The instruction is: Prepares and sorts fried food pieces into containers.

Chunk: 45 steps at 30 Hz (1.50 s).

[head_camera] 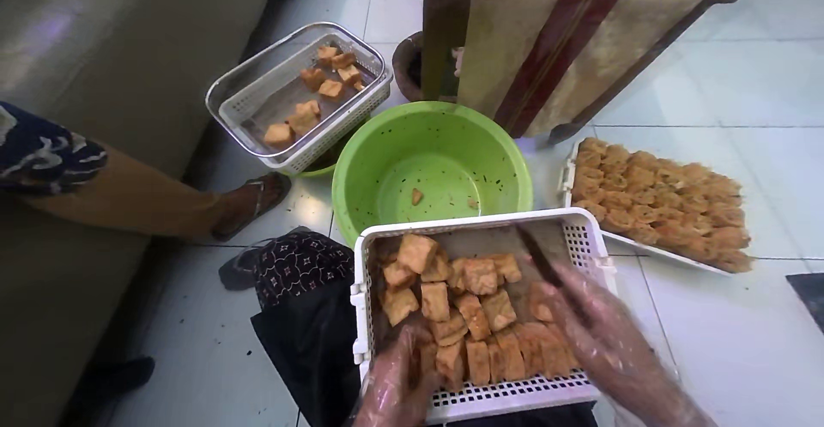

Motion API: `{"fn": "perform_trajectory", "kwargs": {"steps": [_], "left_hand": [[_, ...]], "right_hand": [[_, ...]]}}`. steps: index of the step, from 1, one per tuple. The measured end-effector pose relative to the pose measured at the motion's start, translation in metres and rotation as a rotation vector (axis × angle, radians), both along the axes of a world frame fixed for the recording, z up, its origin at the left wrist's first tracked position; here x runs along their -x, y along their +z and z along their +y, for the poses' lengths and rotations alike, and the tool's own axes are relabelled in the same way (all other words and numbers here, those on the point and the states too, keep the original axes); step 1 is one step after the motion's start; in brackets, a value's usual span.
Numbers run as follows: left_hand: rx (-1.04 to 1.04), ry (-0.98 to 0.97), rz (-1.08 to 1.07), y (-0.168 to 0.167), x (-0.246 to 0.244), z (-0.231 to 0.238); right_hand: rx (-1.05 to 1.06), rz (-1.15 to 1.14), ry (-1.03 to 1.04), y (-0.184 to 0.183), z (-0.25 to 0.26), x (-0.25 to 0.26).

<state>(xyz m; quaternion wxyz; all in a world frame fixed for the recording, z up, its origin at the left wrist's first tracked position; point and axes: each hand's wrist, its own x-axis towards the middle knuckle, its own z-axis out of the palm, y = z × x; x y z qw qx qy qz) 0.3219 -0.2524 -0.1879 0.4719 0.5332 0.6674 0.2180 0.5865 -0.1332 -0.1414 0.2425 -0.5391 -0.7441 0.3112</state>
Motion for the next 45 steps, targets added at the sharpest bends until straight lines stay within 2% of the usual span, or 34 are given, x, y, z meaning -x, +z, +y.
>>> {"fn": "perform_trajectory", "kwargs": {"steps": [2,4,7,10,13,18,21,24,27,31,34,37,38,40,42,43,45], "left_hand": [[-0.057,0.056,-0.165,0.008,0.004,0.000],[-0.120,0.141,-0.381,0.015,0.009,0.002],[-0.148,0.428,-0.741,0.017,0.010,0.011],[-0.091,0.833,-0.815,0.032,0.001,0.030],[-0.199,0.931,-0.808,0.039,-0.010,0.042],[-0.477,0.796,-0.623,0.029,-0.019,0.046],[-0.666,0.632,-0.458,0.023,-0.016,0.045],[-0.754,0.470,-0.292,0.025,-0.021,0.049],[-0.747,0.416,-0.269,0.028,-0.030,0.060],[-0.580,0.427,-0.145,0.030,-0.038,0.088],[-0.528,0.242,-0.053,0.027,-0.030,0.100],[-0.580,0.170,0.244,0.045,-0.028,0.079],[-0.524,0.138,0.296,0.052,-0.027,0.065],[-0.212,-0.023,0.331,0.061,-0.025,0.035],[0.144,-0.186,0.403,0.054,-0.026,0.021],[0.244,-0.206,0.425,0.043,-0.028,0.018],[0.296,-0.158,0.406,0.019,-0.028,0.017]], "right_hand": [[0.037,0.074,0.128,0.007,-0.012,0.009],[0.190,0.142,0.261,0.023,-0.021,0.017],[0.380,0.175,0.333,0.046,-0.032,0.032],[0.417,0.159,0.396,0.056,-0.040,0.040],[0.418,0.125,0.445,0.059,-0.041,0.047],[0.433,0.038,0.448,0.063,-0.038,0.050],[0.410,-0.021,0.496,0.066,-0.036,0.051],[0.462,-0.060,0.558,0.066,-0.033,0.056],[0.462,-0.093,0.526,0.067,-0.029,0.053],[0.363,-0.109,0.347,0.066,-0.021,0.015],[0.306,-0.079,0.156,0.066,-0.012,-0.022],[0.283,-0.067,0.035,0.061,-0.008,-0.044],[0.289,-0.063,0.017,0.059,-0.008,-0.046],[0.285,-0.048,0.015,0.052,-0.010,-0.042],[0.274,-0.019,0.052,0.044,-0.011,-0.032],[0.260,-0.012,0.072,0.040,-0.012,-0.026],[0.256,-0.009,0.108,0.035,-0.012,-0.014]]}}
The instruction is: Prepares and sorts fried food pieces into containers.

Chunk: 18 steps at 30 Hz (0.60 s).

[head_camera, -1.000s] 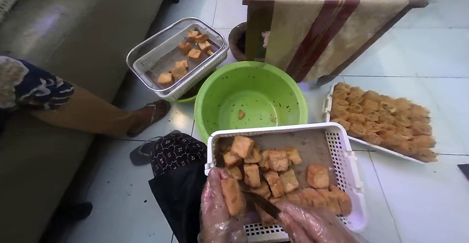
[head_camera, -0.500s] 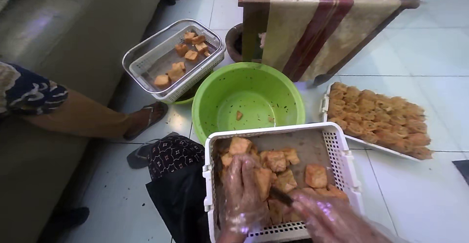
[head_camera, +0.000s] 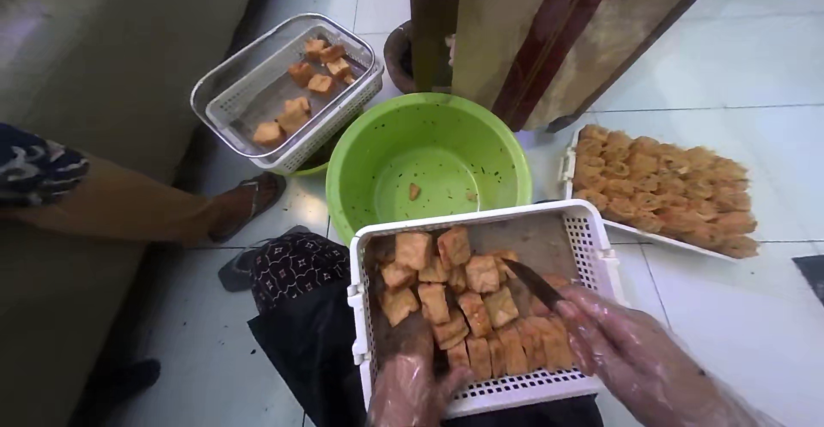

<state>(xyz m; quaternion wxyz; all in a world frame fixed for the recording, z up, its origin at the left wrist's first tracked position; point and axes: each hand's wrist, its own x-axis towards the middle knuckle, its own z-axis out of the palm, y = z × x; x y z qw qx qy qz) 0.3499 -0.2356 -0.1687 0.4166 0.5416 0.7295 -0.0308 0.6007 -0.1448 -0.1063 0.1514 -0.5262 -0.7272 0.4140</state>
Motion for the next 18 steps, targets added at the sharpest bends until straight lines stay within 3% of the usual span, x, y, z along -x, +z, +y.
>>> {"fn": "perform_trajectory", "kwargs": {"steps": [5,11,13,15,17,18], "left_hand": [[-0.165,0.110,-0.199,-0.030,0.007,-0.004],[-0.368,0.221,-0.138,-0.029,0.006,-0.014],[-0.387,0.269,-0.239,-0.027,0.011,-0.015],[-0.410,0.474,-0.502,-0.017,0.017,-0.018],[-0.389,0.800,-1.015,-0.011,0.024,-0.016],[-0.333,0.868,-1.284,-0.005,0.030,-0.012]], "right_hand": [[0.039,-0.018,0.059,0.000,-0.003,0.010],[0.089,-0.002,0.090,-0.007,-0.010,0.015],[0.108,-0.011,0.128,-0.003,-0.011,0.018],[0.131,0.018,0.176,0.004,-0.012,0.020],[0.128,0.047,0.216,0.011,-0.015,0.026],[0.121,0.062,0.230,0.015,-0.018,0.032]]}}
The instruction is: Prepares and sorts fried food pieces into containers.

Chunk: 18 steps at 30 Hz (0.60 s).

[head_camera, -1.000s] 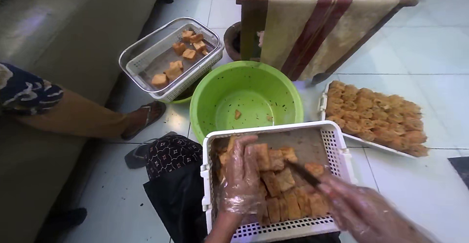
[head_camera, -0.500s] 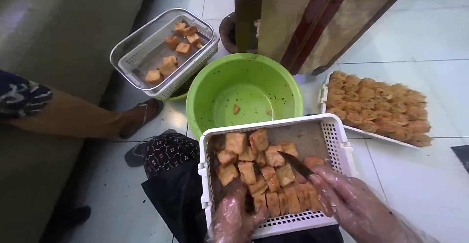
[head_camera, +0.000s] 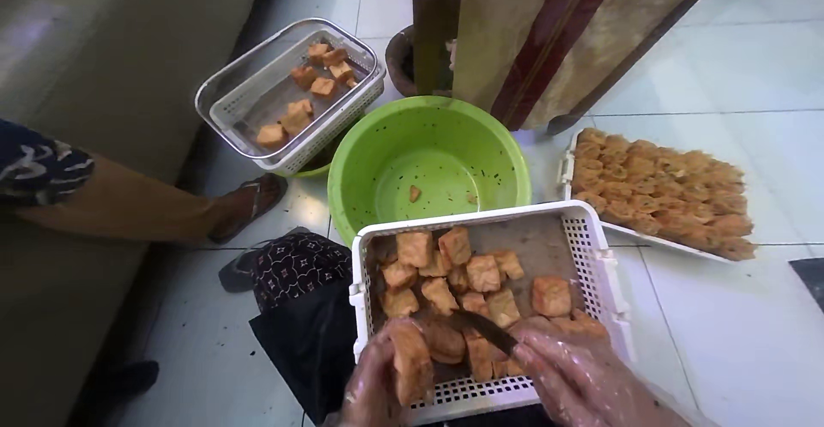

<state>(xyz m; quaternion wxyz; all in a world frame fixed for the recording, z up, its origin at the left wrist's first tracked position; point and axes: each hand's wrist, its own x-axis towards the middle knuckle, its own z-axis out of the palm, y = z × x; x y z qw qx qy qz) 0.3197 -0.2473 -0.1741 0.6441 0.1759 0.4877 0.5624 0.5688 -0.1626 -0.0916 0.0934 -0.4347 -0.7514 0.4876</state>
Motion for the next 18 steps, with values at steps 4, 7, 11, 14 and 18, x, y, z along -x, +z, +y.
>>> {"fn": "perform_trajectory", "kwargs": {"steps": [4,7,11,14,18], "left_hand": [[-0.020,0.067,-0.328,0.017,0.001,0.026],[0.098,0.299,-0.210,0.016,-0.019,0.048],[0.219,0.448,0.157,0.033,-0.039,0.058],[0.056,0.486,0.321,0.034,-0.046,0.058],[-0.210,0.456,0.456,0.021,-0.059,0.061]], "right_hand": [[-0.015,0.040,0.076,0.015,-0.007,0.024],[-0.034,-0.030,0.090,0.025,-0.009,0.035],[-0.099,-0.157,0.064,0.027,-0.010,0.041],[-0.151,-0.216,0.047,0.031,-0.012,0.043],[-0.184,-0.314,0.048,0.029,-0.013,0.053]]}}
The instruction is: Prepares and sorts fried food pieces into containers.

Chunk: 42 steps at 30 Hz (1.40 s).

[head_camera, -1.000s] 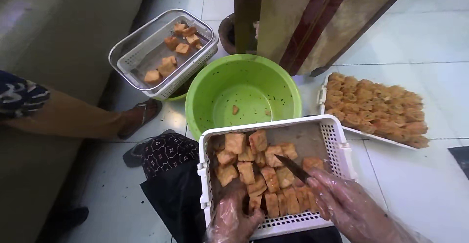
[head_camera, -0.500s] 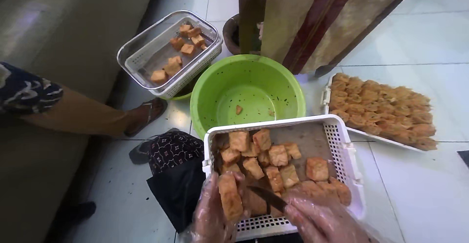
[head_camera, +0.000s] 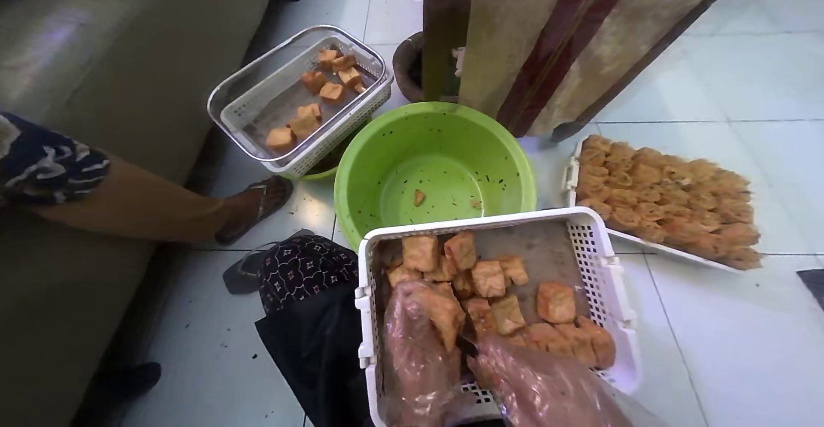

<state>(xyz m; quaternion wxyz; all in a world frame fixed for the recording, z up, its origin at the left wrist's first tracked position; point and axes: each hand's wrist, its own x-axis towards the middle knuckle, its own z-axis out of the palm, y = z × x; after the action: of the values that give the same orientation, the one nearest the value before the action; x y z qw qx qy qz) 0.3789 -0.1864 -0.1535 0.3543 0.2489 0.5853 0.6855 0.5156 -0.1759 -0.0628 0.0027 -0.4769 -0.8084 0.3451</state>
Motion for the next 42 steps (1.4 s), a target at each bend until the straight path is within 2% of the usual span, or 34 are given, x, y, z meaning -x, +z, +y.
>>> {"fn": "perform_trajectory", "kwargs": {"steps": [4,6,8,10,11,12,14,15,16,18,20,22,24,26,27,30,32,35,42], "left_hand": [[0.188,-0.131,0.272,0.003,-0.002,0.011],[0.315,-0.252,0.281,0.004,0.002,0.025],[0.391,-0.454,0.311,0.002,0.013,0.040],[0.351,-0.680,0.493,0.001,0.024,0.047],[0.301,-0.726,0.601,0.004,0.027,0.045],[0.262,-0.713,0.717,0.008,0.028,0.038],[0.165,-0.519,0.915,0.010,0.031,0.020],[0.159,-0.455,0.957,0.010,0.036,0.008],[0.222,-0.476,0.978,0.011,0.042,-0.005],[0.461,-0.696,0.966,0.013,0.052,-0.030],[0.685,-0.883,0.942,0.000,0.048,-0.047],[0.783,-0.935,0.951,-0.030,0.042,-0.059],[0.798,-0.957,0.941,-0.040,0.042,-0.060],[0.625,-0.904,0.849,-0.038,0.048,-0.060],[0.494,-0.846,0.732,-0.038,0.053,-0.060],[0.146,-0.704,0.196,-0.034,0.063,-0.055],[0.026,-0.635,-0.010,-0.026,0.065,-0.048],[-0.051,-0.583,-0.071,-0.024,0.067,-0.039],[-0.161,-0.601,0.022,-0.028,0.062,-0.034]], "right_hand": [[-0.058,-0.019,-0.049,-0.007,0.006,-0.010],[-0.033,-0.018,-0.075,-0.010,0.013,-0.034],[-0.015,0.003,-0.114,-0.010,0.019,-0.062],[-0.034,0.033,-0.187,-0.014,0.023,-0.087],[-0.033,0.037,-0.221,-0.016,0.023,-0.097],[-0.031,0.042,-0.251,-0.019,0.023,-0.105],[-0.024,0.069,-0.294,-0.026,0.022,-0.115],[-0.010,0.078,-0.310,-0.028,0.022,-0.115],[-0.005,0.090,-0.318,-0.030,0.021,-0.112],[-0.018,0.124,-0.310,-0.036,0.021,-0.102],[-0.074,0.143,-0.267,-0.045,0.021,-0.091],[-0.100,0.129,-0.198,-0.048,0.022,-0.080],[-0.070,0.103,-0.139,-0.044,0.022,-0.073],[-0.030,0.097,-0.097,-0.041,0.020,-0.071],[0.009,0.105,-0.075,-0.039,0.019,-0.071],[0.143,0.204,-0.041,-0.035,0.015,-0.068],[0.186,0.249,-0.030,-0.030,0.011,-0.062],[0.185,0.280,-0.009,-0.022,0.008,-0.054],[0.151,0.221,0.033,-0.014,0.005,-0.048]]}}
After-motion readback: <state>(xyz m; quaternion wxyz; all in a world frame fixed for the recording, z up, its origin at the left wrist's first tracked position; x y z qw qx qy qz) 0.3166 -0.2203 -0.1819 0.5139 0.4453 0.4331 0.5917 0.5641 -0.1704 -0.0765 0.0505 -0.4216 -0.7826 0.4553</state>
